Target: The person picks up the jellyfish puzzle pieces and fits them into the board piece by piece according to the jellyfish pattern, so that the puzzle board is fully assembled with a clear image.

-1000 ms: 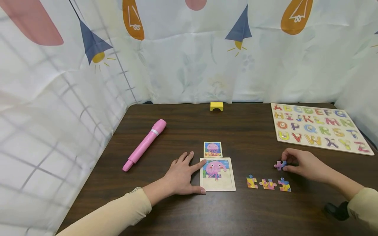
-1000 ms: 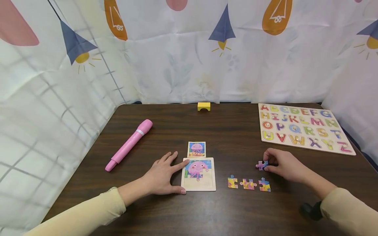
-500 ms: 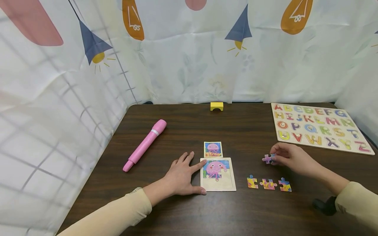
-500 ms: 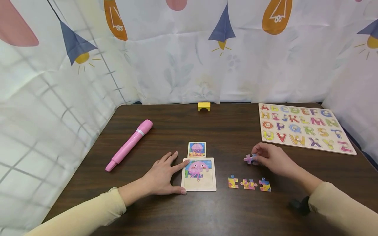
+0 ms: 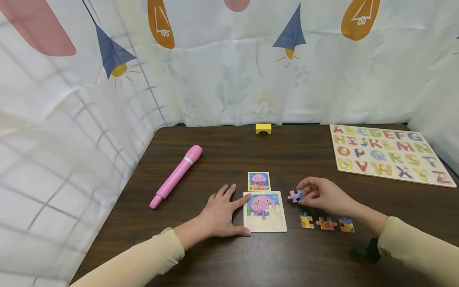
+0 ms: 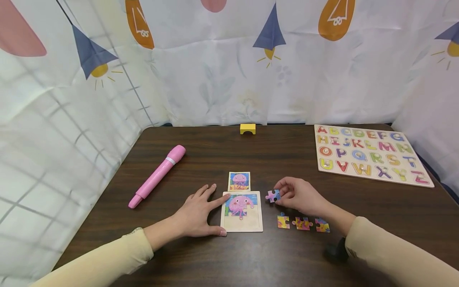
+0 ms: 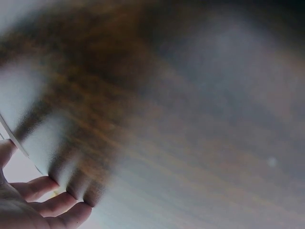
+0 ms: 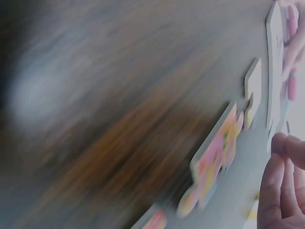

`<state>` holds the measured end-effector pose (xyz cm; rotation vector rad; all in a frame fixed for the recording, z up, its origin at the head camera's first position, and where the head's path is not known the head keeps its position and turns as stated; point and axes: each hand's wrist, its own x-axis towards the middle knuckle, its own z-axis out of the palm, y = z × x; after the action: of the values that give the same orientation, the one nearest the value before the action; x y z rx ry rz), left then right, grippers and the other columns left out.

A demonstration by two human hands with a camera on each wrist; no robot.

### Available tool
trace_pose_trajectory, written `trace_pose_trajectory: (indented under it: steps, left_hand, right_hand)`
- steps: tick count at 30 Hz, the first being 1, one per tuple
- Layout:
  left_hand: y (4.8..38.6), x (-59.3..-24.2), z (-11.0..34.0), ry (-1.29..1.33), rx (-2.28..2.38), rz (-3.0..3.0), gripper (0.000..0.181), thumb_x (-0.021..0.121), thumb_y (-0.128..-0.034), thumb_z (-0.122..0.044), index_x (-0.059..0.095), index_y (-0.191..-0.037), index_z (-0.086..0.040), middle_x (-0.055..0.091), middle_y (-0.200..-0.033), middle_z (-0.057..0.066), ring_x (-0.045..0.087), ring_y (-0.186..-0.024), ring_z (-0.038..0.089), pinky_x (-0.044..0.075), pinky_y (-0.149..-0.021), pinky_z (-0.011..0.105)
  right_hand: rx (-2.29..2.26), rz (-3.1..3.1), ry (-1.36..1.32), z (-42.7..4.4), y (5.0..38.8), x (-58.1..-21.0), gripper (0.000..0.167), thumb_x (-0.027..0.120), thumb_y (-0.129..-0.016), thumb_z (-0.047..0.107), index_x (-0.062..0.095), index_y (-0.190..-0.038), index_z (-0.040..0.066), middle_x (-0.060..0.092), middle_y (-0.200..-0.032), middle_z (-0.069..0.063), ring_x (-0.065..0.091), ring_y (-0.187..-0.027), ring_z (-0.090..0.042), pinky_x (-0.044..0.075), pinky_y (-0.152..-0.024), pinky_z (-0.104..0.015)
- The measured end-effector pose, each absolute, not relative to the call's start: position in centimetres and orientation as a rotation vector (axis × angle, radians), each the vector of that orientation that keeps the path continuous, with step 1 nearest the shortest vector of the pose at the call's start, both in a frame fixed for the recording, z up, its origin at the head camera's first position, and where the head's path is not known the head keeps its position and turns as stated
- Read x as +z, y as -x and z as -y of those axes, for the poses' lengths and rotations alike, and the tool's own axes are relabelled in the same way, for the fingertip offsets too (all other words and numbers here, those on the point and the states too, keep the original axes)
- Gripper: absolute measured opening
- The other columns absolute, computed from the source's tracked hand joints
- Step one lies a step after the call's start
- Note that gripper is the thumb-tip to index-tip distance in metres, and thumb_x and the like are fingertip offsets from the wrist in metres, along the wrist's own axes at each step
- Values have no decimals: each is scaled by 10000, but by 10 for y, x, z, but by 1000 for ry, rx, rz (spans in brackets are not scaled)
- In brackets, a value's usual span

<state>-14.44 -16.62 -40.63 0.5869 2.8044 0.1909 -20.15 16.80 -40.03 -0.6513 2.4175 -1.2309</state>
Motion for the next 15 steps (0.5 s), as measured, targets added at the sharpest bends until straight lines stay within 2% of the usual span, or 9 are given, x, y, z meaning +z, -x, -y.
trace_pose_trajectory:
  steps: [5,15]
  left_hand:
    - [145,-406,166,-584,195,-2799,983,701,-771,-769,343,-1597,-373,257,-1678,190,249,-1534,432,363,-1130,632]
    - [146,-407,167,-589,200,-2796,985,693,-772,-775,341,-1598,-370,255,-1679,190,250,-1533,436,363,-1128,637]
  right_hand:
    - [-1211,-2414,637,-152,200,-400,295,770,-892,70,643,-1143,-20,671,-936,-69,664,-790,-141,575,-728,-225]
    - [-1185,-2370,697,-122,189,-400,301,818,-861,105,671,-1095,-15,664,-887,-32,616,-773,-129,549,-693,-209]
